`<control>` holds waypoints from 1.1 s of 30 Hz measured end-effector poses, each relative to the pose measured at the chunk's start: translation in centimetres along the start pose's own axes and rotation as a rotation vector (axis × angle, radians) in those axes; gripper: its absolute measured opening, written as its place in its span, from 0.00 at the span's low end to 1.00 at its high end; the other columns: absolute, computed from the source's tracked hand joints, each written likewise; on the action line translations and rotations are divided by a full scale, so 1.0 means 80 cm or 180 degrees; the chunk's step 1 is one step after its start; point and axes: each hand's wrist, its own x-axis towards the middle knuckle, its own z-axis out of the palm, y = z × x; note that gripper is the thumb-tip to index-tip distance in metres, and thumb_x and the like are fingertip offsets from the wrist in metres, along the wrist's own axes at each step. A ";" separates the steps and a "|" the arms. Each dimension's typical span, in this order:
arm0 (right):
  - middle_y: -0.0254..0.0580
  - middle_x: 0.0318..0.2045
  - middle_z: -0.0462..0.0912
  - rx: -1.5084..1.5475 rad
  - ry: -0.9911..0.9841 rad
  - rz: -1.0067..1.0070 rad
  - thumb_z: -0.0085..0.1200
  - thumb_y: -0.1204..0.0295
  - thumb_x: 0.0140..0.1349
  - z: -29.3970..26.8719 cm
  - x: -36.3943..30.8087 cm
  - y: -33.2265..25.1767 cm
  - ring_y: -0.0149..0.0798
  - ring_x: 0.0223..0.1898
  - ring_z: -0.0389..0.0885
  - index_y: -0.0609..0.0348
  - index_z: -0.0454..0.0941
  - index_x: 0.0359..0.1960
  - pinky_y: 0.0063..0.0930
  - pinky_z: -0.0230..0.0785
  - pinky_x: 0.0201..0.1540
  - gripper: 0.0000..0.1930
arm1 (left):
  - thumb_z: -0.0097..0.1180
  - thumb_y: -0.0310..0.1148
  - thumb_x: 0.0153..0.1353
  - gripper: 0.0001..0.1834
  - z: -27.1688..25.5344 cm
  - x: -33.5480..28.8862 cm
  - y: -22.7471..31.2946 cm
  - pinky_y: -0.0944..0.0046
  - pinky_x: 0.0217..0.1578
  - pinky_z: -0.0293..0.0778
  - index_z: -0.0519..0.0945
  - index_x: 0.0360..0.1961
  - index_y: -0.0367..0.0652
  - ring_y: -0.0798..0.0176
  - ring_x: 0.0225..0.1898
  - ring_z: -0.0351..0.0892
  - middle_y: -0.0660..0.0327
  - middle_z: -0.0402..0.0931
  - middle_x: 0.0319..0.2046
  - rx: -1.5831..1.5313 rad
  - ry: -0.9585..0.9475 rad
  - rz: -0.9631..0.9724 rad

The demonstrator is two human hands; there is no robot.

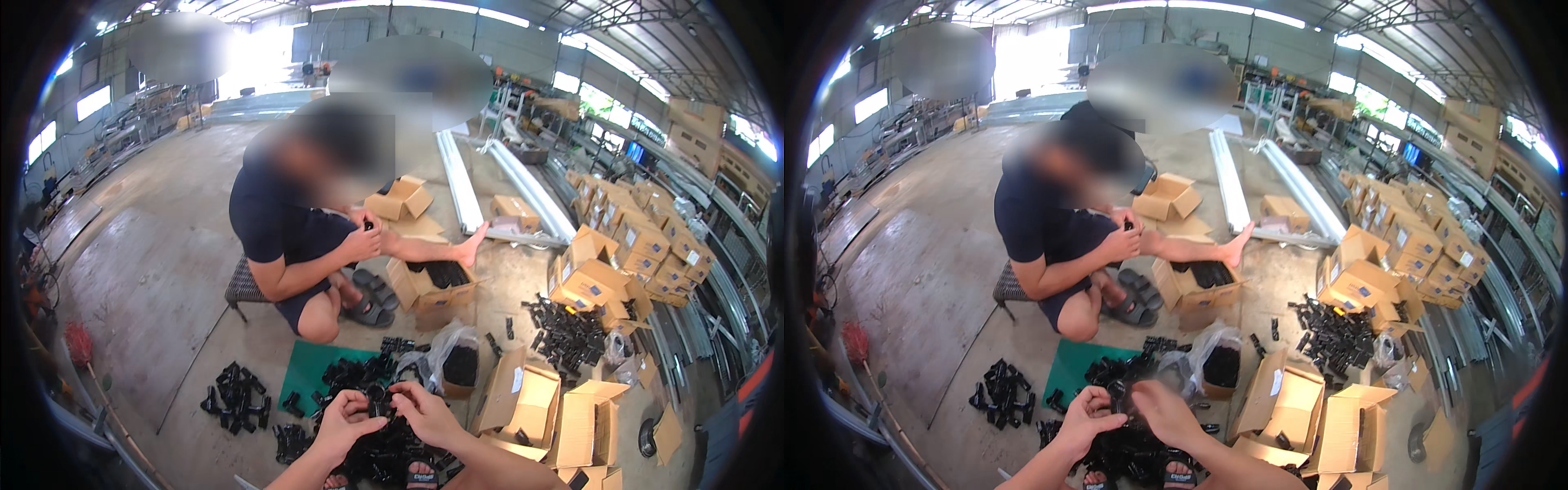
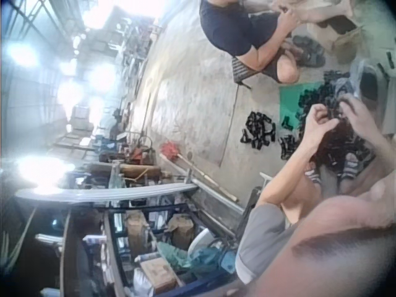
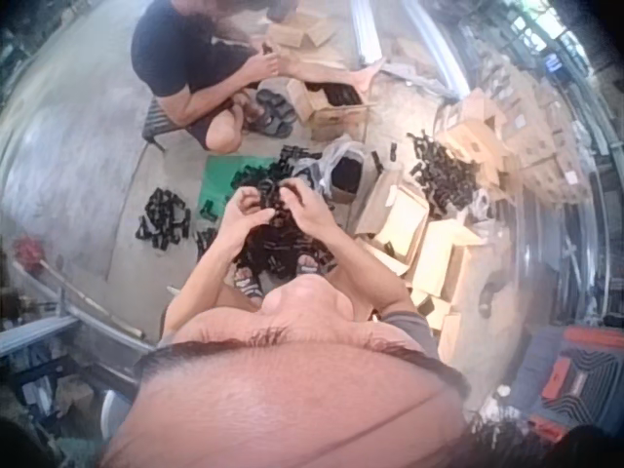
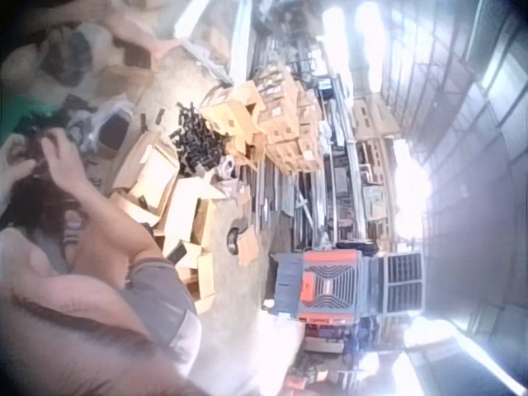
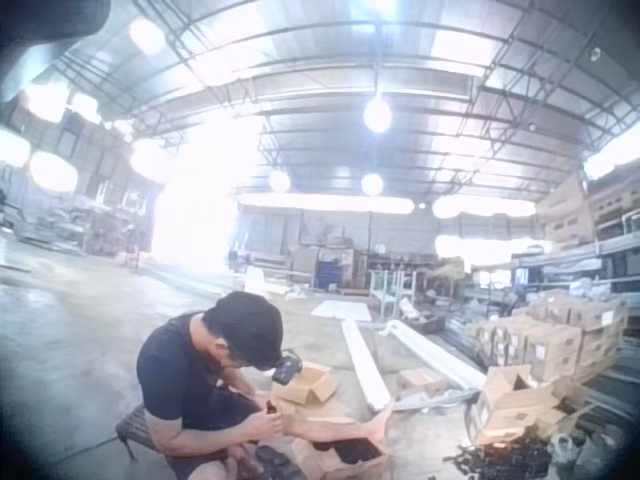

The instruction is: The person picks up and joins small black plastic components by hand, placing the assembled units into a cardboard box.

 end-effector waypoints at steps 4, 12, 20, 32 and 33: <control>0.40 0.44 0.83 0.0693 -0.0309 0.0852 0.53 0.58 0.73 -0.003 0.006 -0.001 0.29 0.41 0.80 0.60 0.70 0.62 0.23 0.72 0.43 0.24 | 0.74 0.22 0.50 0.38 0.003 0.002 -0.017 0.62 0.47 0.80 0.64 0.59 0.42 0.62 0.46 0.82 0.52 0.78 0.48 0.0400 -0.0172 0.0005; 0.37 0.37 0.84 0.0020 -0.0854 0.1263 0.59 0.49 0.67 0.002 0.004 0.041 0.28 0.33 0.79 0.61 0.78 0.53 0.25 0.73 0.33 0.27 | 0.73 0.35 0.56 0.62 0.009 -0.019 -0.053 0.53 0.57 0.76 0.37 0.77 0.39 0.49 0.57 0.80 0.39 0.76 0.56 0.1678 -0.0779 0.0135; 0.43 0.36 0.86 -0.0728 -0.0221 0.1491 0.58 0.58 0.65 -0.149 -0.083 0.160 0.35 0.32 0.84 0.64 0.80 0.46 0.32 0.79 0.34 0.19 | 0.71 0.30 0.58 0.51 0.011 -0.033 -0.013 0.52 0.57 0.76 0.50 0.75 0.42 0.46 0.60 0.77 0.39 0.73 0.60 0.1304 -0.0562 0.0149; 0.61 0.47 0.83 -0.3091 0.0531 0.2951 0.60 0.47 0.62 -0.188 -0.284 0.291 0.58 0.51 0.82 0.67 0.80 0.46 0.51 0.76 0.50 0.30 | 0.62 0.23 0.63 0.38 -0.005 -0.024 -0.012 0.60 0.55 0.77 0.60 0.72 0.43 0.58 0.54 0.79 0.43 0.73 0.59 0.1500 -0.0509 -0.0314; 0.59 0.37 0.84 -0.3077 0.1353 0.2550 0.61 0.48 0.61 -0.201 -0.272 0.313 0.62 0.41 0.84 0.64 0.79 0.38 0.53 0.76 0.44 0.25 | 0.62 0.23 0.63 0.38 -0.011 -0.020 -0.012 0.60 0.55 0.77 0.61 0.72 0.43 0.58 0.54 0.79 0.43 0.73 0.59 0.1405 -0.0478 -0.0292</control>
